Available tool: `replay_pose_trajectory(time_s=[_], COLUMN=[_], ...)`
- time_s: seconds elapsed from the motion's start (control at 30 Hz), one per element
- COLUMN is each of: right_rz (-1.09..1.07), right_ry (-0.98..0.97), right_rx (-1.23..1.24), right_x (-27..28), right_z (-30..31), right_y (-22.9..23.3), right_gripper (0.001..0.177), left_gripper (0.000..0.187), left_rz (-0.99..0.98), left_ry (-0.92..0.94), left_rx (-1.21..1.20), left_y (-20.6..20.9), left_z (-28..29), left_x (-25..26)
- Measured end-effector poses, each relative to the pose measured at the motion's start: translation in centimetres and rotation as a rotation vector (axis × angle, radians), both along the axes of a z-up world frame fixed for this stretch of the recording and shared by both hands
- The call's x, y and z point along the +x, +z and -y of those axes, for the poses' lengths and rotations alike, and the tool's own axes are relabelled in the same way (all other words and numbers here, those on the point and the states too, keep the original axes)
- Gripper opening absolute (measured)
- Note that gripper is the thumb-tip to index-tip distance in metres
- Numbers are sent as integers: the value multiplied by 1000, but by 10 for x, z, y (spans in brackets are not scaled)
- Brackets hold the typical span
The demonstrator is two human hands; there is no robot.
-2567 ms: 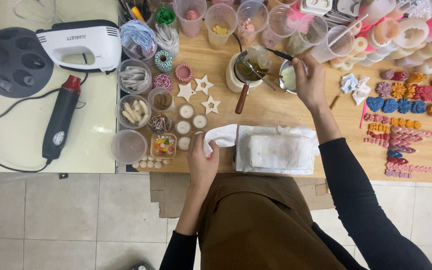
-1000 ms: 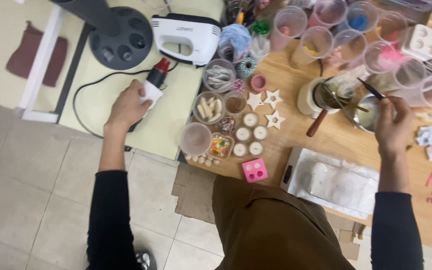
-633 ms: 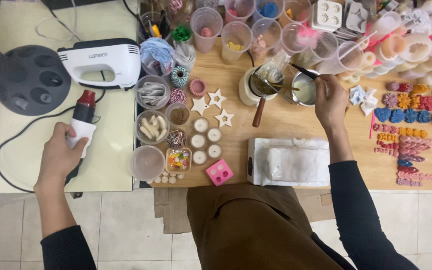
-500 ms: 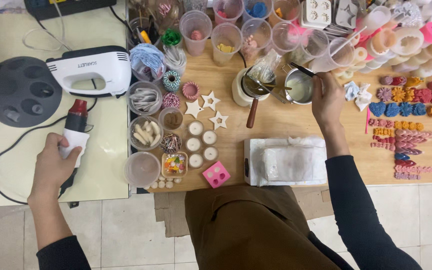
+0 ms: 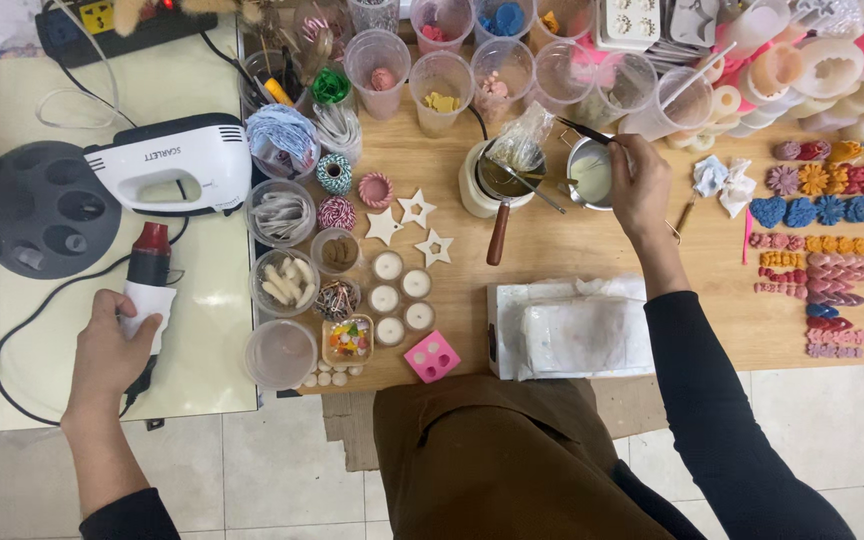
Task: The person cleans a tool with a cloth and then uses a spoon to transfer wax from a larger pot to a smaller container.
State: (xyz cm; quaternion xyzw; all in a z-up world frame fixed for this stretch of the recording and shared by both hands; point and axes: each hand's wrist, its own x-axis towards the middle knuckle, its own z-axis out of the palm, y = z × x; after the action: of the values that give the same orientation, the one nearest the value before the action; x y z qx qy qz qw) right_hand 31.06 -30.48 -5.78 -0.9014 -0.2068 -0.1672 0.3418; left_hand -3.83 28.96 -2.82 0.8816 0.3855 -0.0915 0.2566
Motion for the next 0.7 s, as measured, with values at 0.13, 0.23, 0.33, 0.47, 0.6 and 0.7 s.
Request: replay_pose_trajectory(time_s=[0.13,0.23,0.33,0.47,0.6,0.7], right_rz=[-40,-69,-84,-132,-226,-284], right_ry=[-9,3,26,54,28,55], right_rx=[6,13,23,47,89,112], right_x=[3,6,11,17,27,35], right_z=[1,0,-3,-2,1,5], right_y=[0,-1,-4,-10,-21,-30], right_gripper=[10,10,11,12,14,16], left_gripper=[29,27,30,28,27,26], left_rz=[-30,-65,4,-29,-72,-107], left_ry=[20,56,-1,22,54,64], left_rx=[-7,-6,7,12,-11,4], left_y=[1,0,1,1,5,7], left_z=[0,2,1,2,5,6], left_x=[2,2,0,2,5,7])
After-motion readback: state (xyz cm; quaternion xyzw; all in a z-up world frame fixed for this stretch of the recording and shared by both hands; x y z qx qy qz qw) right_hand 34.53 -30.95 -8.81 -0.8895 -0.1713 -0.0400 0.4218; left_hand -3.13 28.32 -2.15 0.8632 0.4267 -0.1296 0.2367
